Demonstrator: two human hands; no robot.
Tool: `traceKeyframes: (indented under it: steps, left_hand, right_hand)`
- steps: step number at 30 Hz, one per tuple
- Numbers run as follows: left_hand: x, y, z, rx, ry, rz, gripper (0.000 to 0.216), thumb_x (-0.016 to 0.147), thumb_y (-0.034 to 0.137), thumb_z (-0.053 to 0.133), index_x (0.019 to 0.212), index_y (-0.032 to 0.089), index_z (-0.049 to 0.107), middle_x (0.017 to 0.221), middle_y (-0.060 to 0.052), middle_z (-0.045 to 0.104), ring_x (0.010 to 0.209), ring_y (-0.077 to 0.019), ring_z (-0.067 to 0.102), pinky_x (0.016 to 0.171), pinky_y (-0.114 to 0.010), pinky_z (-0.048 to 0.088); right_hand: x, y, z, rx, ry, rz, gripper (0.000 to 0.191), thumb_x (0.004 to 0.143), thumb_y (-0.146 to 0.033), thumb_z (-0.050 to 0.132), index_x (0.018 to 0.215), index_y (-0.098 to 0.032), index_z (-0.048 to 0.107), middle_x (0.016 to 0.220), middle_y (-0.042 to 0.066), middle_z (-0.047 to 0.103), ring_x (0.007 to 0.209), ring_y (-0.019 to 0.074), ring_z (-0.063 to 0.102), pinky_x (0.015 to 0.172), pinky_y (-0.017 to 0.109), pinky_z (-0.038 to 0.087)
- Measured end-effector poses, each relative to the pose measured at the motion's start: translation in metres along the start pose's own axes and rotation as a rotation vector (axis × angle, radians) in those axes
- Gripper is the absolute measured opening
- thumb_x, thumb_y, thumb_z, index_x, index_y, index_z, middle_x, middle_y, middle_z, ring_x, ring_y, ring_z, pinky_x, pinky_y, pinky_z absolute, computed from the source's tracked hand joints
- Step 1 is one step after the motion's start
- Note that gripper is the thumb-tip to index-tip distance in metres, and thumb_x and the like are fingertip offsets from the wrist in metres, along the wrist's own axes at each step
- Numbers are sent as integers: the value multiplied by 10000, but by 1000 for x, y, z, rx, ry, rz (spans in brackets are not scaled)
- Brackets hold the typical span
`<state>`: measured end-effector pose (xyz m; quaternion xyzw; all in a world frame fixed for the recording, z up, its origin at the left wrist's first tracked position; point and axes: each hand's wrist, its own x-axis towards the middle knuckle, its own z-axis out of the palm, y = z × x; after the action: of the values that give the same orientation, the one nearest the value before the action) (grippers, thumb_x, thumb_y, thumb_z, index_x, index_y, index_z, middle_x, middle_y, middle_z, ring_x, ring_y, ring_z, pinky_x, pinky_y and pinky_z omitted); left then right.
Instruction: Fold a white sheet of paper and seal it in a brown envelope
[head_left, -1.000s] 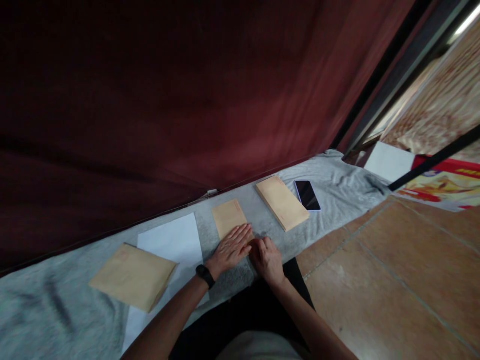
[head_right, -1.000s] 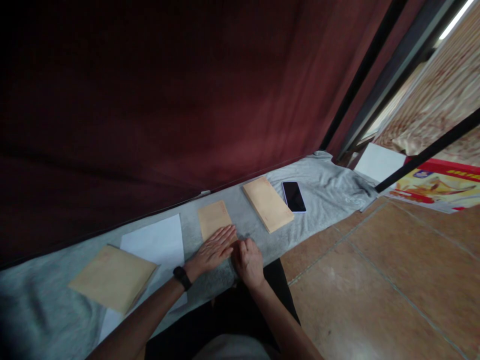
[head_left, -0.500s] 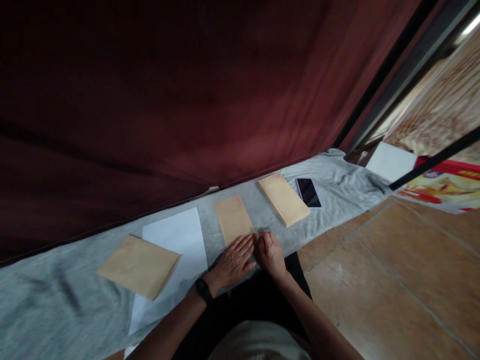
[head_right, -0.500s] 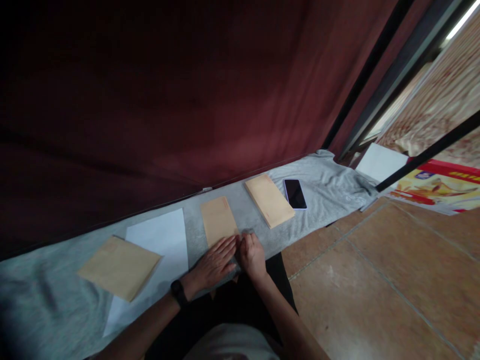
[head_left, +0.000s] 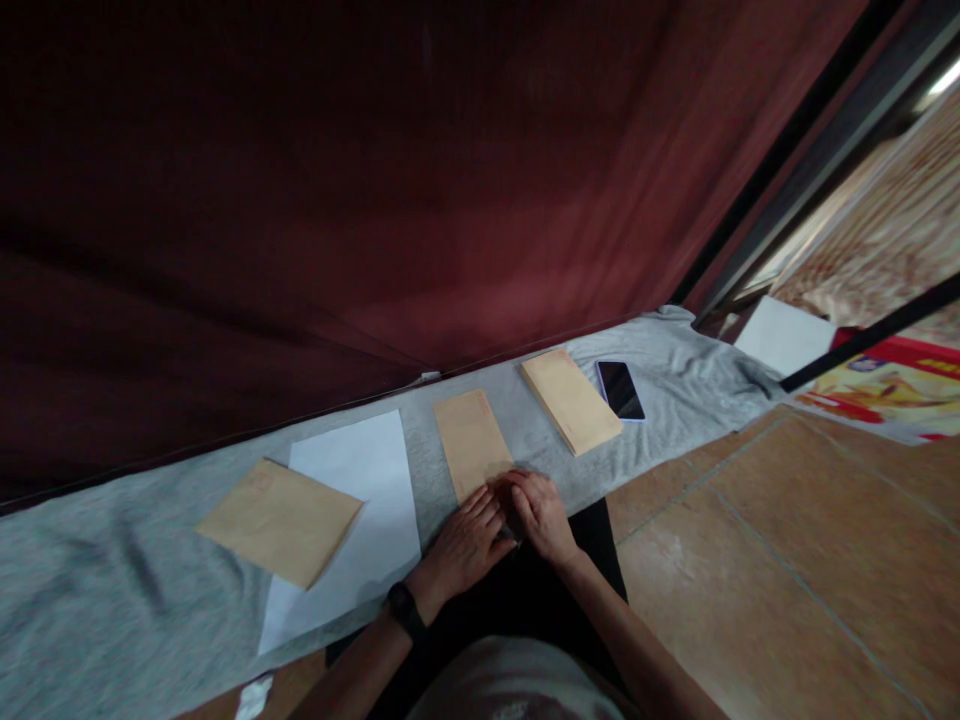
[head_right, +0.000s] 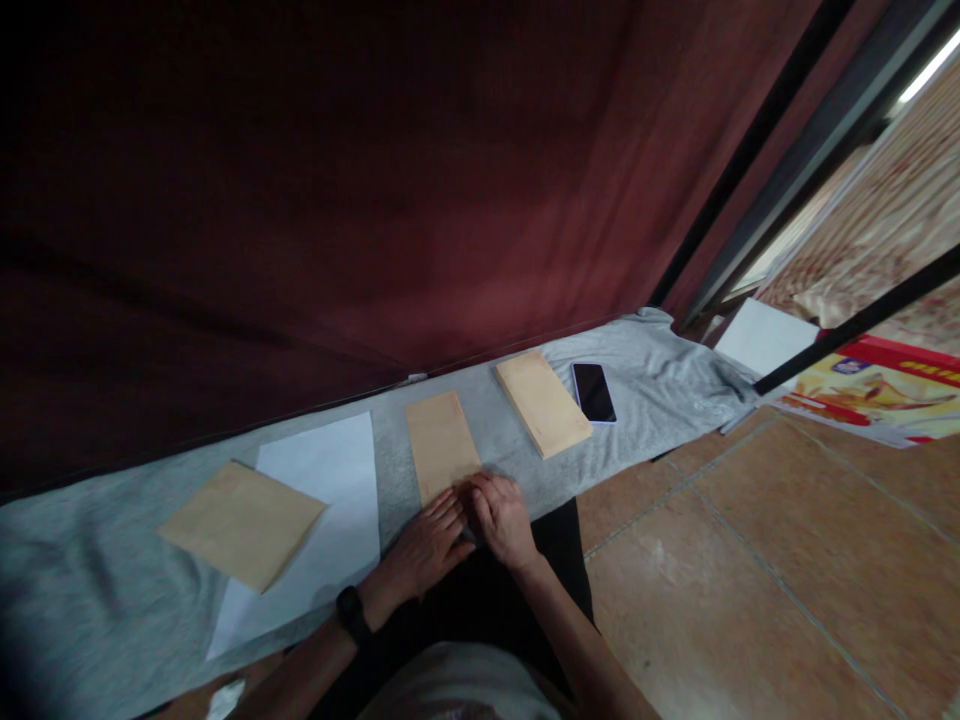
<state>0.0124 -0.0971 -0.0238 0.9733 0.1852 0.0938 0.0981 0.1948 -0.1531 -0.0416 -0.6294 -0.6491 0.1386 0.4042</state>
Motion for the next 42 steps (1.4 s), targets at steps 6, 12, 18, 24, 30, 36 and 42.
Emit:
traceKeyframes:
  steps: [6,12,18,24,30,36,42]
  left_hand:
    - [-12,6,0,29,7,-27,545,982,428,526,1441,145,451,1528,-143,475,1438,-253,412,1169,-463,383]
    - [-21,12,9,101,70,-124,527,999,376,494,1476,163,425,1550,-116,452,1430,-249,423,1147,-442,415]
    - [-25,17,21,179,132,-223,565,1012,374,457,1524,157,361,1549,-115,454,1430,-252,420,1150,-434,409]
    - [-24,16,21,182,126,-218,544,1022,388,432,1512,156,384,1544,-122,458,1414,-248,446,1123,-417,432]
    - [-23,19,18,183,138,-244,601,1023,417,416,1551,151,308,1567,-126,421,1428,-254,427,1125,-419,425]
    - [-23,19,23,204,134,-258,593,1022,436,418,1528,135,355,1565,-130,422,1425,-262,430,1117,-412,426]
    - [-23,19,24,189,131,-257,588,1015,427,446,1520,136,369,1545,-119,457,1419,-257,436,1126,-412,418]
  right_hand:
    - [-10,-6,-11,-169,-260,-148,452,1063,-326,357,1494,-221,446,1476,81,544,1391,222,472,1186,487,338]
    - [10,4,-27,-162,-439,-205,493,1069,-400,342,1525,-223,401,1540,78,465,1434,218,415,1221,475,288]
    - [55,31,-20,-252,-540,-271,542,1067,-441,325,1568,-239,302,1602,52,358,1484,205,323,1244,457,241]
    - [97,54,3,-318,-473,-313,546,1065,-416,330,1583,-264,251,1612,33,332,1491,193,308,1248,445,230]
    - [134,62,23,-370,-422,-263,526,1047,-393,385,1556,-273,329,1584,34,383,1473,218,349,1233,478,253]
    - [139,63,28,-364,-371,-242,519,1047,-371,374,1557,-281,331,1582,45,383,1472,245,351,1227,526,245]
    - [114,61,13,-366,-406,-276,523,1067,-412,297,1557,-233,334,1593,64,373,1481,228,332,1239,500,218]
